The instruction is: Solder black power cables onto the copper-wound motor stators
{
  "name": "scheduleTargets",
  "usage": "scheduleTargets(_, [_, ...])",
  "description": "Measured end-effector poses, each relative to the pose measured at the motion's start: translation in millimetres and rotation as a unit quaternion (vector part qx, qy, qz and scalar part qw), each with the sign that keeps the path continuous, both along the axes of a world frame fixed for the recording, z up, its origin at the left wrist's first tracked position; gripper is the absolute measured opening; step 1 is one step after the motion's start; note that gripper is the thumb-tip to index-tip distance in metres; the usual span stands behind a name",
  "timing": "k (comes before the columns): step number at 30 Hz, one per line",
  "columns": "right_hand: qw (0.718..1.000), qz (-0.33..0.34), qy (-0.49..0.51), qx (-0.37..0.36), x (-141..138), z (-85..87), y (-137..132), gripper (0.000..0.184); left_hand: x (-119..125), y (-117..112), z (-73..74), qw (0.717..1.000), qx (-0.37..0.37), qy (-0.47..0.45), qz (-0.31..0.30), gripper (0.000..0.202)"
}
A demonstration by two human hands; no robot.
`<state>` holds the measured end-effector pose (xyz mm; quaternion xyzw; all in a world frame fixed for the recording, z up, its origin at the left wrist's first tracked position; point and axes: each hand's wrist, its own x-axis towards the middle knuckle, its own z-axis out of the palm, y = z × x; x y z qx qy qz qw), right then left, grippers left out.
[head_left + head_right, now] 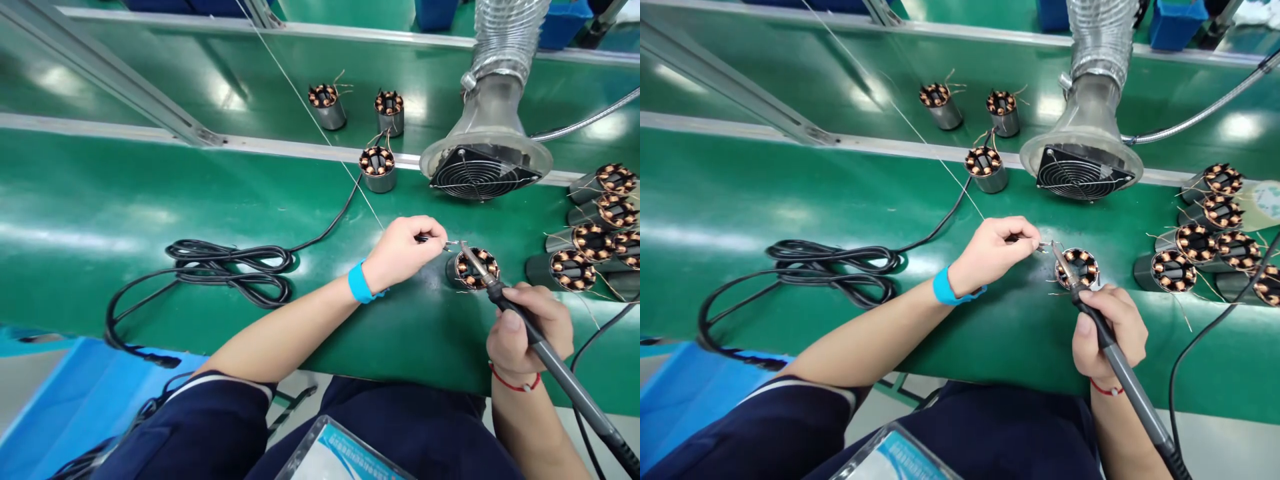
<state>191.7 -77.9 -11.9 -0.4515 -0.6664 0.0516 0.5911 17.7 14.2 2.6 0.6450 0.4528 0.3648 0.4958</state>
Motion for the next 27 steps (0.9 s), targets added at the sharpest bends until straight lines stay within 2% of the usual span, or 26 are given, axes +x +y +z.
scheduleTargets(6, [0.999, -0.002, -0.024, -0.022, -0.9, 2.9, -0.4, 0.016, -0.2, 1.8, -0.5, 1.000, 0.013, 0.008, 0.002, 0.014])
scheduleTargets(27, [0.999, 0.009, -0.021, -0.026, 0.1, 1.7, -0.4, 0.017, 0.6, 2.9, 0.4, 1.000, 0.017, 0.012, -0.004, 0.014])
